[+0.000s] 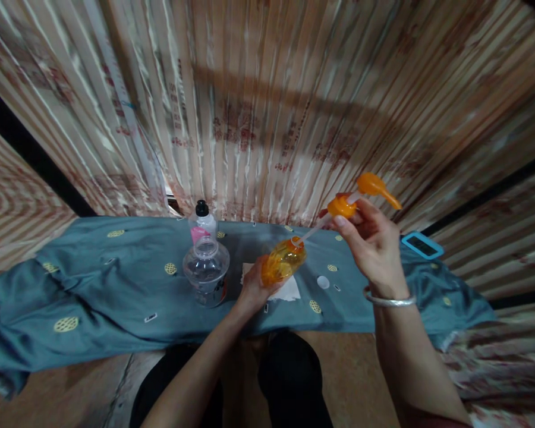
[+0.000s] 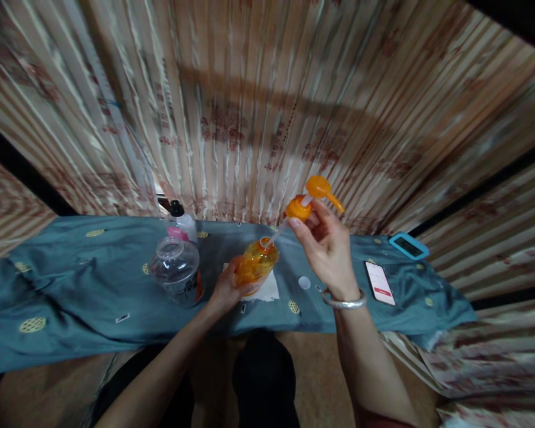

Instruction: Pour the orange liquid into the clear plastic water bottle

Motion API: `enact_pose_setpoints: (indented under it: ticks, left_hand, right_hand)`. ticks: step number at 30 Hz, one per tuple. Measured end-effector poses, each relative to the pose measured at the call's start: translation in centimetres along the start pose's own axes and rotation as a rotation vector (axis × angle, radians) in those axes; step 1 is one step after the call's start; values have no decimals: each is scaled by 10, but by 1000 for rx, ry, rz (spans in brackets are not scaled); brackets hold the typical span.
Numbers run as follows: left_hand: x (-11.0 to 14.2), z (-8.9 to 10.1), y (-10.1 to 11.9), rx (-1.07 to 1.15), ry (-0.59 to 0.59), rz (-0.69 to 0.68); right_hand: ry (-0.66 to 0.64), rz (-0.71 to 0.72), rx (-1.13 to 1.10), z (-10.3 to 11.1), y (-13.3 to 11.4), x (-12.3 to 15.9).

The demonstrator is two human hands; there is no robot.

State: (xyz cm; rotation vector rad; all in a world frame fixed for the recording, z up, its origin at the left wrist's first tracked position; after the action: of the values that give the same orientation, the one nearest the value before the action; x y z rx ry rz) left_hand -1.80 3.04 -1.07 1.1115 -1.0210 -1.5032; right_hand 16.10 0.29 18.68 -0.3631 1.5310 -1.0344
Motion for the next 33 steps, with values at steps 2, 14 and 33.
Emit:
enact_pose_setpoints:
  ticks: [2,14,33]
  left_hand:
    - [0,0,-1,3,4,3]
    - [-1,3,2,-16,55,-19]
    - [-3,4,-1,-33,39,-9]
  right_hand:
    - [93,-40,-97,8,1,-2]
    - [777,-361,-339,138,15,26]
    - [176,-1177,375,197,170,125]
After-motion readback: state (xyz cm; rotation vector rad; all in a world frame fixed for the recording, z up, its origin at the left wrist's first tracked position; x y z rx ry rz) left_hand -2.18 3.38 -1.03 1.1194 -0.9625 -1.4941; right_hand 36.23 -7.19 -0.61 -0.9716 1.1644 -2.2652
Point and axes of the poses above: each hand's wrist, its own x-axis away from the middle knuckle, its own z-axis out of the back of the hand, y = z × x, the point moved 2 cm from there along -x, towards the middle knuckle, and after that the axes turned 6 degrees about y, right-handed, at the moved point
